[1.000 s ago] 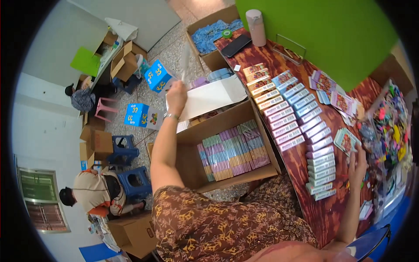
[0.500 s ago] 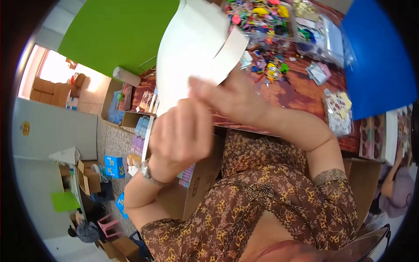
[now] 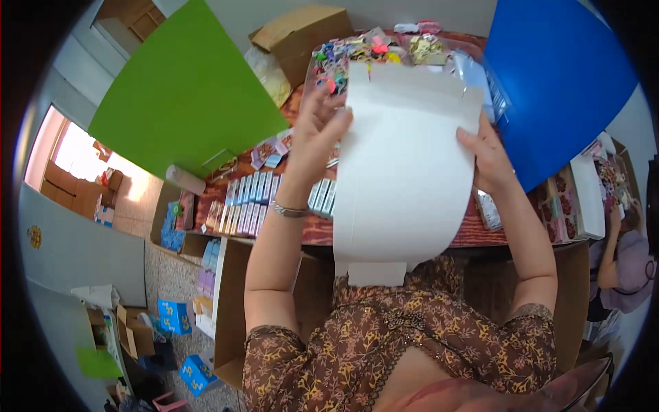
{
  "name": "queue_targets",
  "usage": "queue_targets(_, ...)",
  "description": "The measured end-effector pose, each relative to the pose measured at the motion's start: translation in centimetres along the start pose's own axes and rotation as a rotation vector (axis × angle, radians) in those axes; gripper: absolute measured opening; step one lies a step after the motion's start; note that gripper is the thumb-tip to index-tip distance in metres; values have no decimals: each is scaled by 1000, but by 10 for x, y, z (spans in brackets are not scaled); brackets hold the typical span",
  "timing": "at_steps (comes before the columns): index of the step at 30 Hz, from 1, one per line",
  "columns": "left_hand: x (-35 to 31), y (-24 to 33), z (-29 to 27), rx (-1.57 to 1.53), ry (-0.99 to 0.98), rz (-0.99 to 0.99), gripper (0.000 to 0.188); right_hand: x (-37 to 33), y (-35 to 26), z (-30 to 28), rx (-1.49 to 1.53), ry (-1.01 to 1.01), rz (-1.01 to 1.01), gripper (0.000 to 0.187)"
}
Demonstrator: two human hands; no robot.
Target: Sorting and packaging small toy products into containers and plastic bags.
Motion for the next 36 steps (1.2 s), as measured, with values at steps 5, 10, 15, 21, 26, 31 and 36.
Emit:
queue_targets(5,42,-75,51,-43,-236,-189,58,21,53,-75,-116,126,127,61)
queue_targets(10,83,-137,67,248,-230,-48,42,35,80,-122,-523,275,-38,55)
queue_targets(15,88,-192,53,482,-146,273,36,31,102,-146,-1043,356,-472,31)
queue_targets(21,75,-187,65,763,-258,529,29,44,133,-159,-1320,125,-402,20)
queue_targets(26,79,-225,63,978,-372,491,21,62,158,-163,-1524,31,-168,12)
queue_targets(31,107,-264,67,870,-424,324,17,85,184,-182,-1326,-72,-193,15)
queue_targets(36,122,-311,67,1003,-482,135,15,94,209,-184,-1415,-67,-198,19)
Point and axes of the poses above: each hand's wrist, its own x-axis towards the middle knuckle, its own z-axis out of the palm, y = z × x, the point moved 8 cm from there along x, towards the middle knuckle, and after that the axes turned 3 degrees about -z, right-handed, at the moved point
